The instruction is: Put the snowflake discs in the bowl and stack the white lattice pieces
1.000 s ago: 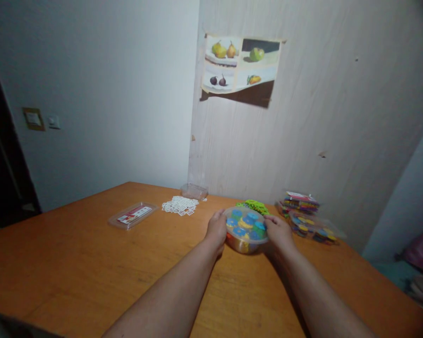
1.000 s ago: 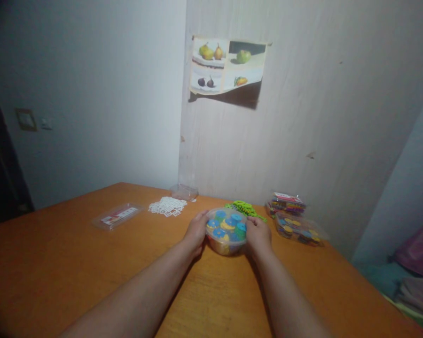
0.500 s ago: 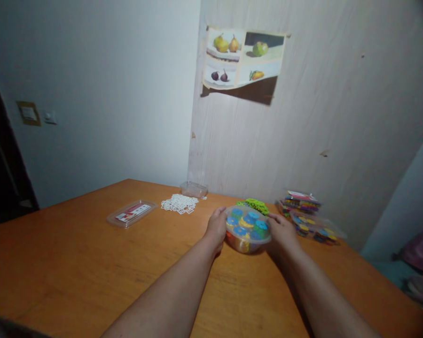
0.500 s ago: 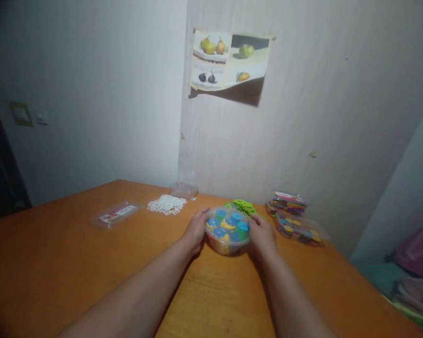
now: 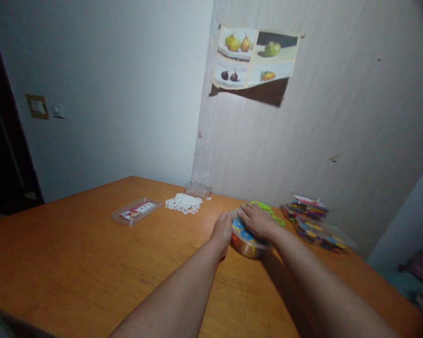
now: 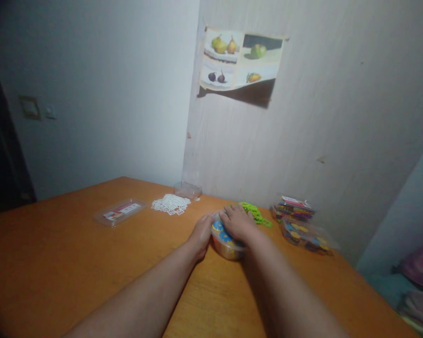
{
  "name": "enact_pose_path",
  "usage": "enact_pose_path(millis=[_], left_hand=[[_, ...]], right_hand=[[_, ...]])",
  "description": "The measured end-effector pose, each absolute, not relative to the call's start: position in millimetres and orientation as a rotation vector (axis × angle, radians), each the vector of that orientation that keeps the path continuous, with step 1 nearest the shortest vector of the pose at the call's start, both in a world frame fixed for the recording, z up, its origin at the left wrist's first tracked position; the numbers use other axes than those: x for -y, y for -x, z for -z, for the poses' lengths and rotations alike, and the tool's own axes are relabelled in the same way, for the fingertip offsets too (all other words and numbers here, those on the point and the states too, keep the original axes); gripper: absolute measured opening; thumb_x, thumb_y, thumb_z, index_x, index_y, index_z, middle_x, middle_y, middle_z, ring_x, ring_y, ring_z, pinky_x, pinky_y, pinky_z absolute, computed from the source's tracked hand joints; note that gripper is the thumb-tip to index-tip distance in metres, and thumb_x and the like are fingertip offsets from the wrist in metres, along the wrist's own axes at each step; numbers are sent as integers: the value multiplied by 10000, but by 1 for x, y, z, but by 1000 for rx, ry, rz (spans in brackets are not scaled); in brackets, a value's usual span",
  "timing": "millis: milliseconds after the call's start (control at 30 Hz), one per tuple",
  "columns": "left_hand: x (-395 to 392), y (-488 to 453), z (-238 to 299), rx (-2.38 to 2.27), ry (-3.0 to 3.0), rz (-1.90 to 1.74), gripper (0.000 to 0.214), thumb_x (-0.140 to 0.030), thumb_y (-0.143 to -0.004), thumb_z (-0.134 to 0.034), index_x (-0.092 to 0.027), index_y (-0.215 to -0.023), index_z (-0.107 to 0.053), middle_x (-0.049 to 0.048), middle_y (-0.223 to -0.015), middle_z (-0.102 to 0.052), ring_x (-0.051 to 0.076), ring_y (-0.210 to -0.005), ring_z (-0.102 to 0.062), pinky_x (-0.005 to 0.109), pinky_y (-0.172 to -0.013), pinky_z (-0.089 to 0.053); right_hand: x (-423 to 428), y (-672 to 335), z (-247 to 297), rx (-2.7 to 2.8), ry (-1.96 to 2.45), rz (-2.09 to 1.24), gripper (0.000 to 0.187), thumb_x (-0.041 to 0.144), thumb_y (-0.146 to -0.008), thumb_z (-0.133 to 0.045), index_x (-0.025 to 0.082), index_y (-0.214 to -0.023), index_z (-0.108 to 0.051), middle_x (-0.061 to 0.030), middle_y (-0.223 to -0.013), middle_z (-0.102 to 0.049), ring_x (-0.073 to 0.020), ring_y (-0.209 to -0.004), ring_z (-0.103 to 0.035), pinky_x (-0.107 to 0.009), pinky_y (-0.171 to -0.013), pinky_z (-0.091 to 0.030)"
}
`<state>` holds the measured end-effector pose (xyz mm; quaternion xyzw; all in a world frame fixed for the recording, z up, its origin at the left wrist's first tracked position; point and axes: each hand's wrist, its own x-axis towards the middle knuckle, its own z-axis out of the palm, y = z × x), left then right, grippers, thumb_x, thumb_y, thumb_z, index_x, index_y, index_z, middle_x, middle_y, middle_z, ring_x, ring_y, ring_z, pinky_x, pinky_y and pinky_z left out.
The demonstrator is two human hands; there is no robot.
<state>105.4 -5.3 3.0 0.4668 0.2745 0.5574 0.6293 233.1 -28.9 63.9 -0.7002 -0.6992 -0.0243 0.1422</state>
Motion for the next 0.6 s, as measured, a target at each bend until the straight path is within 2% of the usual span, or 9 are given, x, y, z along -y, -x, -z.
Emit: enact_pose_path(millis=[167, 400, 533, 600], left_hand=[[5, -106, 0, -662, -1082, -1303, 276, -237, -803, -488, -138, -981, -673, 102, -1001, -710, 222, -921, -632, 311, -797, -493], [7, -107, 0, -680, -1055, -1294, 264, -262, -838, -497, -154, -1011, -665, 97, -997, -711, 218, -930, -648, 304, -833, -498], [5, -109, 2, -647, -928, -1272, 441, -304, -828, -575, -194, -1255, -574, 91, -1191, -676, 216, -1047, -644, 298, -897, -497], [4, -109, 0, -622, -907, -1241, 498, -323, -828, -593, -193, -1307, -544, 97, -1196, -678, 221, -1054, -648, 307, -907, -499]], right_hand=[[25, -233, -55, 2030, 2071, 32, 631, 548, -967, -330, 181, -1457, -487, -123, -1552, -395, -360, -1443, -292, -566, -1153, -184], [23, -235, -51, 2003, 2060, 15, 560, 515, -972, -368, 226, -1431, -507, -109, -1539, -419, -313, -1436, -315, -565, -1152, -172], [23, -236, -50, 1987, 2019, -32, 558, 506, -967, -391, 214, -1427, -511, -128, -1537, -416, -326, -1439, -307, -578, -1151, -157], [23, -236, -50, 1980, 2015, -54, 565, 506, -967, -389, 208, -1433, -504, -138, -1545, -401, -343, -1442, -296, -604, -1144, -140]])
